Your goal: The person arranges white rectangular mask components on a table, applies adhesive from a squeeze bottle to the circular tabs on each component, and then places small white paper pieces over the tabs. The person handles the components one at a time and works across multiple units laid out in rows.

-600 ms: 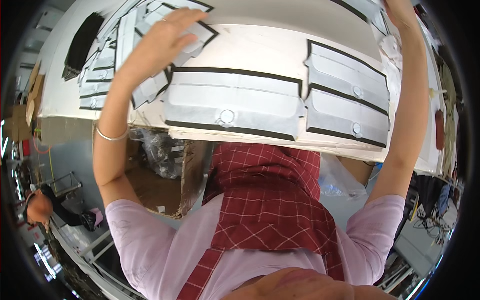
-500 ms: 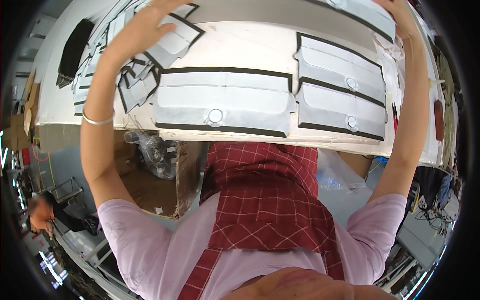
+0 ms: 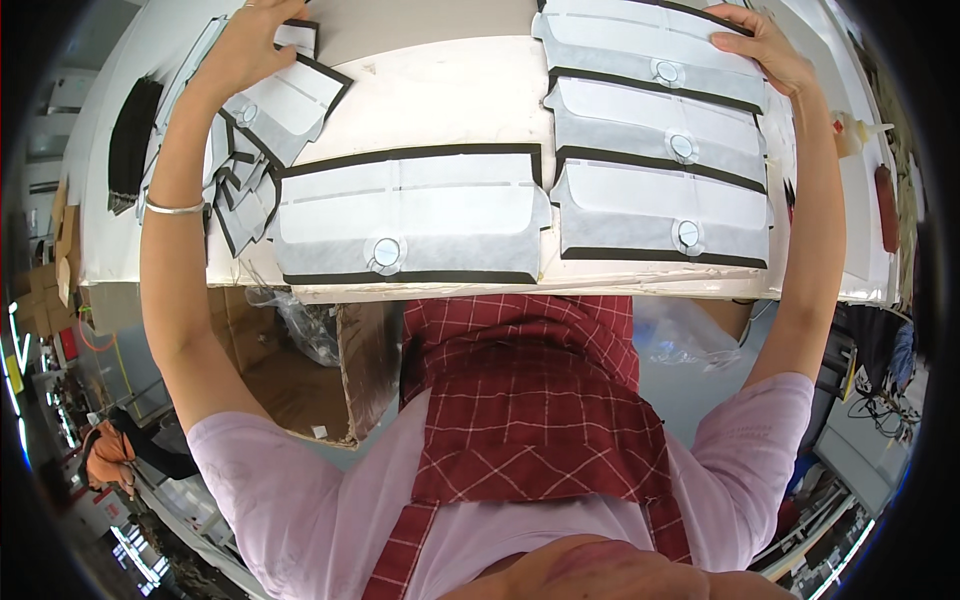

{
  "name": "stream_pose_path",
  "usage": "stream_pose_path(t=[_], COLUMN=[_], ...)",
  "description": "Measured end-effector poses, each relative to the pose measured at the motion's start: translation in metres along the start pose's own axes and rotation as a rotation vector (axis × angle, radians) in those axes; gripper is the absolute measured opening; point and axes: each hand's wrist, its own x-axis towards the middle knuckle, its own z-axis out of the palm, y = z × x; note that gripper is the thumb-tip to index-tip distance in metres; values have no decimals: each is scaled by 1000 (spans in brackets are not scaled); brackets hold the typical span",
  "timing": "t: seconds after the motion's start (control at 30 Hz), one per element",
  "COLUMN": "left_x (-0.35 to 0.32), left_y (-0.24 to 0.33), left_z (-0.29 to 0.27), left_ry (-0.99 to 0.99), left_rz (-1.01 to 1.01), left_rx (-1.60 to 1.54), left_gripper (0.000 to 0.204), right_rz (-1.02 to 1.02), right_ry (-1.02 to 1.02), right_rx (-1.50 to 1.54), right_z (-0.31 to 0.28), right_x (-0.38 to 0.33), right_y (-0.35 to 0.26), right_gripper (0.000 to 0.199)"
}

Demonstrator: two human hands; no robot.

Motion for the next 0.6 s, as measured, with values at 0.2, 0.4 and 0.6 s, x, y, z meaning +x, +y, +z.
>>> stream_pose_path(t=[0.2, 0.4, 0.6], left_x=[-19, -46, 11], left_y=[-35, -47, 118], left_z=[-35, -111, -113], left_ry=[245, 772, 877], left_rz=[-18, -10, 255], left_rx=[-129, -13, 68], left_gripper=[23, 26, 29], right_rz=[7, -114, -727], right_ry=[-94, 120, 350], right_rx=[-63, -444, -108], right_z=[15, 19, 118], right_x=[2, -27, -65], right_y=[-18, -91, -209], right_gripper=[41, 57, 60])
